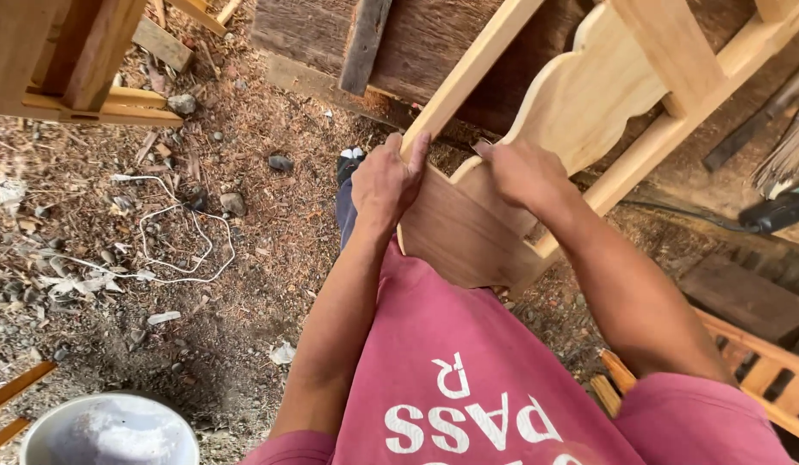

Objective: The person uses a chisel to carve and shape the edges of a wooden chair frame. They then switch to a smaller tool to refine the details and smooth the surface of the wood.

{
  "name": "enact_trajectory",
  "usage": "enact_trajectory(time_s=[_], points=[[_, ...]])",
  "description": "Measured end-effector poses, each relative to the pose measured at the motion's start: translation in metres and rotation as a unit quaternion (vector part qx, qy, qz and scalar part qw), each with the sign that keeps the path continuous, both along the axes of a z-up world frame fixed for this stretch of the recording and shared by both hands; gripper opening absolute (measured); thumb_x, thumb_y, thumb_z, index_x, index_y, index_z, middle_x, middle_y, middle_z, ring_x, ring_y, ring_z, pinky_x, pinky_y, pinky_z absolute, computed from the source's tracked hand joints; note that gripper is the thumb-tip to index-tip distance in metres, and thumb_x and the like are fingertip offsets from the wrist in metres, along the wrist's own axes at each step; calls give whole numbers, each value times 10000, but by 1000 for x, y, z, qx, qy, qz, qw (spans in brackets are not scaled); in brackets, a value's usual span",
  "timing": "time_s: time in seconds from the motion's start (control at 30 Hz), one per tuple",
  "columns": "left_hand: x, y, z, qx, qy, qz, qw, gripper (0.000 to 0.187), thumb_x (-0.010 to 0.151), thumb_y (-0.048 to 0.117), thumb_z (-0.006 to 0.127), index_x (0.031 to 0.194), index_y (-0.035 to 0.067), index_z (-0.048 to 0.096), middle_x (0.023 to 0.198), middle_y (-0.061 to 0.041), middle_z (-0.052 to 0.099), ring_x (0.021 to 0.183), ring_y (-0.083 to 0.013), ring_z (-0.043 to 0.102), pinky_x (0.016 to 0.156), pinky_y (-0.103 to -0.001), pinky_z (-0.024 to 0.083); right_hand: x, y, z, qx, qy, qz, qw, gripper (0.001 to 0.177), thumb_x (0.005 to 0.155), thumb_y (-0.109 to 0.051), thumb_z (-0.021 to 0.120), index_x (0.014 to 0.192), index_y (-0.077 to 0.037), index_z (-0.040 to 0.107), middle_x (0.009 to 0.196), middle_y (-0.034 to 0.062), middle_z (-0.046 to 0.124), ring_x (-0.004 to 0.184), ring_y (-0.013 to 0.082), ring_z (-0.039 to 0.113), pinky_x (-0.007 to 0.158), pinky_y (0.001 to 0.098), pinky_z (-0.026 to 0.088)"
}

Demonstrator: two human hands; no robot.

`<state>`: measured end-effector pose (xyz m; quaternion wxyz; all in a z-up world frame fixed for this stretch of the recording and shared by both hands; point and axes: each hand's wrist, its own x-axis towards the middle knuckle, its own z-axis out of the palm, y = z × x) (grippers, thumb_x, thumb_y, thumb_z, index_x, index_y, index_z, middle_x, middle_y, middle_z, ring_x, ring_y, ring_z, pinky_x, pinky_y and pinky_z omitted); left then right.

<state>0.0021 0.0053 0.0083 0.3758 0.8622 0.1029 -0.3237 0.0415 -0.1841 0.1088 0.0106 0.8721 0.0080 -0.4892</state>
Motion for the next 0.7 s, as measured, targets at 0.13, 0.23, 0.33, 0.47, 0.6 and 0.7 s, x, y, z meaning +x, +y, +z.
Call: enact_trajectory(time_s=[0.13, 0.23, 0.33, 0.47, 0.6, 0.7], points=[[3, -3, -4, 4, 0, 11, 1000, 754, 988, 745, 224, 1073, 122, 640, 925, -222, 694, 920, -422, 750, 796, -537, 576, 8, 25, 41, -11, 52, -58, 997, 540, 969, -92, 353, 1426, -173, 630, 1238, 336, 669, 1203, 538, 623, 992, 679, 491], [4, -3, -6, 10, -10, 2, 1000, 744, 990, 742, 237, 1098, 122, 634, 933, -210, 697, 894, -430, 753, 772, -531, 584, 9, 17, -4, -8, 48, -47, 998, 512, 988, -133, 365, 1413, -218, 638, 1215, 315, 679, 1197, 516, 632, 987, 663, 504], [5, -1, -10, 4, -4, 4, 1000, 720, 994, 739, 267, 1106, 125, 628, 937, -199, 694, 883, -434, 754, 758, -533, 589, 17, 38, 36, -8, 65, -55, 996, 525, 990, -125, 351, 1460, -198, 572, 1231, 352, 664, 1219, 538, 610, 1009, 682, 477], [3, -5, -12, 9, -12, 10, 1000, 652, 1004, 704, 343, 1153, 128, 609, 950, -197, 689, 900, -433, 749, 771, -542, 593, 5, 46, 52, -14, 64, -90, 994, 602, 978, -77, 348, 1560, -189, 458, 1180, 425, 651, 1190, 591, 606, 995, 718, 469], [4, -3, -13, 15, -9, 4, 1000, 638, 994, 728, 343, 1150, 165, 599, 952, -162, 683, 912, -418, 750, 784, -533, 600, -10, 22, -31, 9, 20, -67, 998, 490, 1002, -144, 384, 1453, -163, 575, 1082, 388, 694, 1077, 567, 673, 902, 697, 520], [7, -4, -9, -5, 4, 3, 1000, 654, 997, 725, 336, 1148, 148, 604, 951, -176, 687, 937, -431, 743, 800, -549, 597, -7, 45, 18, -15, 31, -93, 995, 498, 1041, -184, 351, 1521, -193, 485, 1125, 393, 684, 1096, 576, 664, 946, 702, 516]])
